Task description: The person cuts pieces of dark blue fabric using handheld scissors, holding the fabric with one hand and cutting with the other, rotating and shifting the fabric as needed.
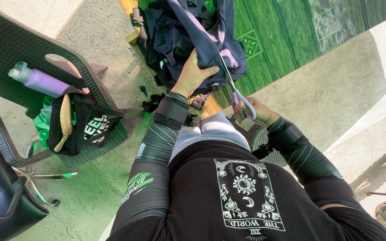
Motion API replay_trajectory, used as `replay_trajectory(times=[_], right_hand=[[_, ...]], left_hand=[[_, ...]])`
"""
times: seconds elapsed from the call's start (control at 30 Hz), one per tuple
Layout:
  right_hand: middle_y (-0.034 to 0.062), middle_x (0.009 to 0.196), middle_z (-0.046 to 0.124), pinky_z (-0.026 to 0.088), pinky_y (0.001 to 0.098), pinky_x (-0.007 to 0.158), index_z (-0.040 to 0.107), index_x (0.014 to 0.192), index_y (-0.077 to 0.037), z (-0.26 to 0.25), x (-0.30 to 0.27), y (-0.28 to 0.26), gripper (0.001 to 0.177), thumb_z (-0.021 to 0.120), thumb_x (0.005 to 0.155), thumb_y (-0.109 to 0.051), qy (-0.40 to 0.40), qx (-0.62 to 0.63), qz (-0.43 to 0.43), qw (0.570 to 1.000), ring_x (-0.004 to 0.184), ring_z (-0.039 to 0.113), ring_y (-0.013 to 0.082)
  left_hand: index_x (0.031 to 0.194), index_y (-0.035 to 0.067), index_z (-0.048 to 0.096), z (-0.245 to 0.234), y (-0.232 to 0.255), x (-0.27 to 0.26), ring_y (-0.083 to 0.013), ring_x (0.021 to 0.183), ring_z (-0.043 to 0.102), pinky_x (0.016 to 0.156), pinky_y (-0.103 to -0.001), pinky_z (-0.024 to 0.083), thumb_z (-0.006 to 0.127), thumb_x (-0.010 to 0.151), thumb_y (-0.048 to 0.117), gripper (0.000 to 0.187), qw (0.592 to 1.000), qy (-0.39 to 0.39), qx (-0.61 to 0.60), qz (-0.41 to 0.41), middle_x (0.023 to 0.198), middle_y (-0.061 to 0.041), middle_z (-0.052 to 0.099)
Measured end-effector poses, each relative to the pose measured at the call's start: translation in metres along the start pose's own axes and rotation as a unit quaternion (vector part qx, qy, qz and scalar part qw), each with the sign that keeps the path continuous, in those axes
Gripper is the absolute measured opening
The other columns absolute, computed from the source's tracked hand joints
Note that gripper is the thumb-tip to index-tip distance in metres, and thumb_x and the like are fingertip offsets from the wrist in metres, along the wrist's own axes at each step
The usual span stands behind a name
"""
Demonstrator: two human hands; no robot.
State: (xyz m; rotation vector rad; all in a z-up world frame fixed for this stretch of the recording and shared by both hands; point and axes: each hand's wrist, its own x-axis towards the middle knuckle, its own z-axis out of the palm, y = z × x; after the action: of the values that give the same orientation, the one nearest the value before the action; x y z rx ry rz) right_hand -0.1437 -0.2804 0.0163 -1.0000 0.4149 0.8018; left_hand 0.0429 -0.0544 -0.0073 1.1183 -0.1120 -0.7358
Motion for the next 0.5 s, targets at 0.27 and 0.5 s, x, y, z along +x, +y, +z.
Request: replay_trajectory(times=[0.27,0.5], right_hand=[[0.0023,0.092,0.061,0.056,0.0321,0.076,0.058,0.108,-0.005,-0.003,0.018,-0.013,0.061,0.069,0.091,-0.063,-0.041,0.025,-0.023,0.999,0.084,0.065,0.0168],[0.0013,0.095,0.060,0.056,0.0339,0.074,0.055,0.120,-0.006,-0.002,0.019,-0.017,0.063,0.067,0.092,-0.061,-0.023,0.065,-0.014,0.997,0.087,0.064,0.0156]], left_hand=[[0.167,0.012,0.009,0.015,0.008,0.000,-0.0172,0.136,0.054,0.118,-0.034,0.046,0.078,0.087,-0.014,0.109,0.998,0.019,-0.021,0.049,0.152,-0.009,0.050],[0.156,0.002,0.032,0.008,-0.031,-0.003,-0.0172,0.131,0.058,0.115,-0.034,0.048,0.080,0.093,-0.007,0.080,0.998,0.008,0.010,0.053,0.144,-0.009,0.058]])
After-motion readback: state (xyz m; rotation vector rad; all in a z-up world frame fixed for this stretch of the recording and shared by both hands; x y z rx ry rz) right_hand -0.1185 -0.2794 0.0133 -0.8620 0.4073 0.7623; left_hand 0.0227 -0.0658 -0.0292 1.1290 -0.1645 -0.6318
